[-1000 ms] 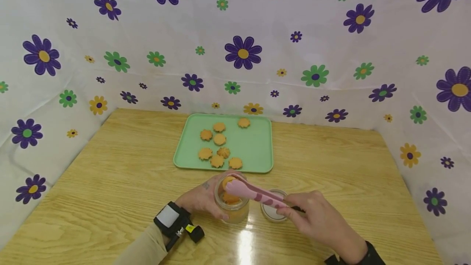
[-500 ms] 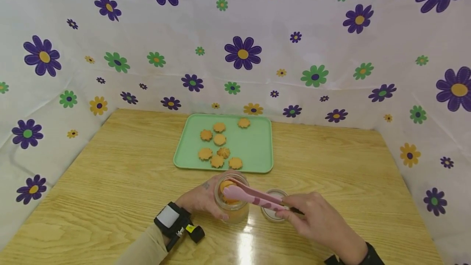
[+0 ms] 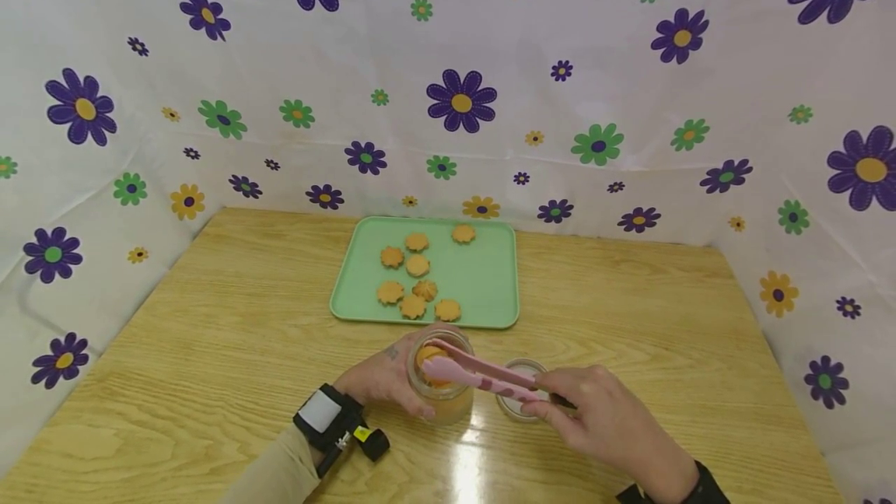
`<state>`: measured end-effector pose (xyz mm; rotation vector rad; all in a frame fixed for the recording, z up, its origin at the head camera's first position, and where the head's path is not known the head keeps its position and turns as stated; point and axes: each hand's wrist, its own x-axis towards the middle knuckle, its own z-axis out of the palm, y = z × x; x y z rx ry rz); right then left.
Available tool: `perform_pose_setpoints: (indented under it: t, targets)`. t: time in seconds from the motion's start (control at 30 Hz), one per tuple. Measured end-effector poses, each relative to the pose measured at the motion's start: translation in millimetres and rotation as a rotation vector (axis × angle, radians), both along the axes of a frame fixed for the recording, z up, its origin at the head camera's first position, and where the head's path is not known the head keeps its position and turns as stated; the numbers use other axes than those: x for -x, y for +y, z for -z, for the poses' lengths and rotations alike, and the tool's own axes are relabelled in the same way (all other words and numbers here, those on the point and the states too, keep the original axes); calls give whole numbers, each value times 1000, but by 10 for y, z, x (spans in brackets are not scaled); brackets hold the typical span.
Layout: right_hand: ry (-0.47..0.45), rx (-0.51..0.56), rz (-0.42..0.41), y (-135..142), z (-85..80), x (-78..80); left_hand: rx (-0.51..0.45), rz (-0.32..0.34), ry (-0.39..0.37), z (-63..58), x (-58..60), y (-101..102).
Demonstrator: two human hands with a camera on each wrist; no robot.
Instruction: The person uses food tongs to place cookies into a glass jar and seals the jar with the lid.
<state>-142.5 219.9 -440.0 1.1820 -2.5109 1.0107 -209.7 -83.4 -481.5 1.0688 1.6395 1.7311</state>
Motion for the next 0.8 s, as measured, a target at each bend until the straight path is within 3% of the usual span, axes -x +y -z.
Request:
perform_pose_setpoints:
  t: [0.37,0.67,0.8]
  targets:
    - [-1,-10,16,-21,15,-15,-10,12,-42,53,21,-2]
    - [50,-18,65,-45,33,-17,-29,14,34,22,13,18]
    - [29,-43,100,-49,39,-15,-22,8,45,16,9,12]
